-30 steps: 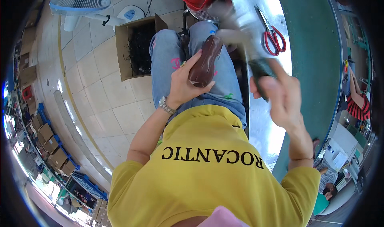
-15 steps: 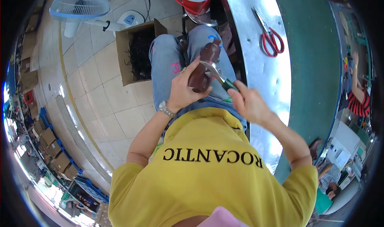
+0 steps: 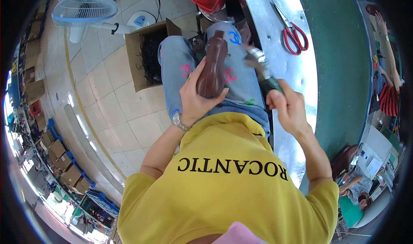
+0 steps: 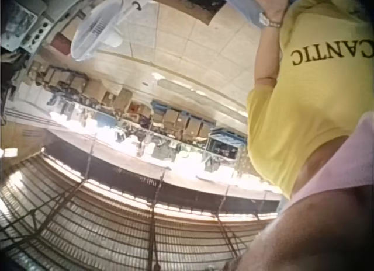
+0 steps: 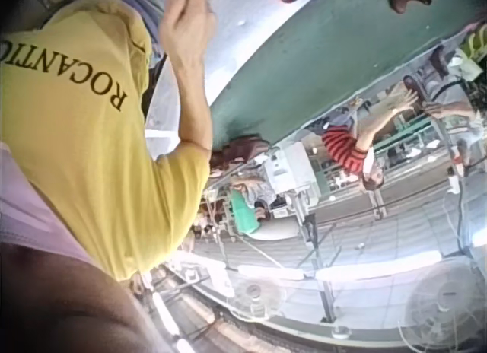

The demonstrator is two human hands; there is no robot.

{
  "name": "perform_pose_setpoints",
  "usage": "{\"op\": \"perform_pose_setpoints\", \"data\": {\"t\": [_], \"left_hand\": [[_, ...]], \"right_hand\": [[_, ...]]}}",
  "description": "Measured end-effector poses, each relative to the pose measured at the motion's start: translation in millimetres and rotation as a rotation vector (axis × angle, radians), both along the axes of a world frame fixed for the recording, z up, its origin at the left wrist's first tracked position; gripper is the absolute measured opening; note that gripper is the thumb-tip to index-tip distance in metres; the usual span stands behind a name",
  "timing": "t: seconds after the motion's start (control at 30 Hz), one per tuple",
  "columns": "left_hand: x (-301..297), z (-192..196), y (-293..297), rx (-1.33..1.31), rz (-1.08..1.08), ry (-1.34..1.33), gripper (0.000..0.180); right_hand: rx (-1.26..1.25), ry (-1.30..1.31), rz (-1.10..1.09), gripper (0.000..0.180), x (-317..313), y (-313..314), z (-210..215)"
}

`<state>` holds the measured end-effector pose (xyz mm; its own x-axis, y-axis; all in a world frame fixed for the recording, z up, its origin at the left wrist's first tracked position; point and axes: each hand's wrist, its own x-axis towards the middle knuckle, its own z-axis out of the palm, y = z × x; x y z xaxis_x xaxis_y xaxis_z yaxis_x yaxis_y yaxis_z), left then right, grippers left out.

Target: Trimming, finishing, and assembling shoe components at a factory workstation.

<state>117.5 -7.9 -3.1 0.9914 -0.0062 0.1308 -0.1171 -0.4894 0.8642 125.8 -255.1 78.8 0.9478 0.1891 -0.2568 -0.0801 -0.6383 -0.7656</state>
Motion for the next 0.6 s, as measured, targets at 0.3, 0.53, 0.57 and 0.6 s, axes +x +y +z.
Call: {"op": "perform_pose_setpoints", "data": {"t": [0.3, 0.53, 0.57, 0.6], "left_hand": [[-45.4, -14.5, -19.0, -0.044, 0.15, -0.022, 0.098], [-40.3, -11.4, -18.1, -0.028, 0.057, -0.038, 0.102], [-40.4, -9.7, -17.1, -0.041, 0.038, -0.02, 0.102], [-39.3, -7.5, -15.0, -0.057, 0.013, -0.001, 0.103]], "right_hand": [[-0.618, -0.066, -0.283, 0.041, -14.8, -59.8, -80.2], [-0.299, -0.427, -0.15, 0.049, 8.8, -19.4, -96.5], [-0.125, -0.38, -0.113, 0.051, 22.7, 3.7, -89.2], [0.11, -0.363, -0.074, 0.052, 36.0, 29.9, -81.5]]}}
